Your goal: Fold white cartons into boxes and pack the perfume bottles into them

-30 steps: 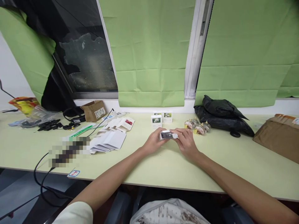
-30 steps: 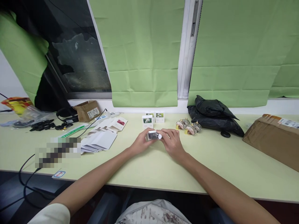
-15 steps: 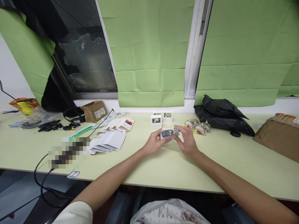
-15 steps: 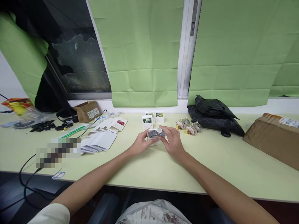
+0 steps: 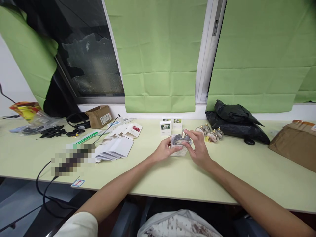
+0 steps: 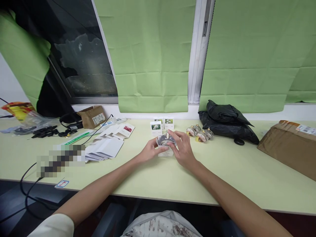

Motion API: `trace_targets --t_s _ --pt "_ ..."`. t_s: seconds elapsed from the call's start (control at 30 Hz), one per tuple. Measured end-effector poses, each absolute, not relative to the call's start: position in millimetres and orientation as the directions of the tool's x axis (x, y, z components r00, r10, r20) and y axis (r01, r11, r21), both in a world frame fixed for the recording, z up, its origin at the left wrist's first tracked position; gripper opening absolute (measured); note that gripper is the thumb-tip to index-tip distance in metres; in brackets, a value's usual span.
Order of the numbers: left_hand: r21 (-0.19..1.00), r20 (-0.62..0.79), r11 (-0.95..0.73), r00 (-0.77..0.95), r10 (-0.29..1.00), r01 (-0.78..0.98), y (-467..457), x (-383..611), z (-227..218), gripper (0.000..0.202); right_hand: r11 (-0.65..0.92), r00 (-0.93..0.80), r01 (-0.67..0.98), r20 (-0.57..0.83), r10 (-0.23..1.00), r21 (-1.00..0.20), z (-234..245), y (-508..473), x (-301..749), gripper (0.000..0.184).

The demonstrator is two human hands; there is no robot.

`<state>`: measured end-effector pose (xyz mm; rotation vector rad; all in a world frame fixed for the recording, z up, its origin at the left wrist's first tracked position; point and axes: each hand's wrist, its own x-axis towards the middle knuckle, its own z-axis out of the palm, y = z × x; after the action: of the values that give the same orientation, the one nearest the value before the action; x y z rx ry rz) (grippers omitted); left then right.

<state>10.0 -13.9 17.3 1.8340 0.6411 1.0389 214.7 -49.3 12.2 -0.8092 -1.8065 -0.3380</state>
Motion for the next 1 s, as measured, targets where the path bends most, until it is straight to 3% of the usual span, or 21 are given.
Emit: trace_targets --t_s 1.0 --pt "0.896 0.389 -0.444 0.533 0.751 -0.029 -10.0 8.5 17.6 0.051 0.658 -0.221 0.748 0.904 0.367 -0.085 6.7 -45.8 213.5 0.057"
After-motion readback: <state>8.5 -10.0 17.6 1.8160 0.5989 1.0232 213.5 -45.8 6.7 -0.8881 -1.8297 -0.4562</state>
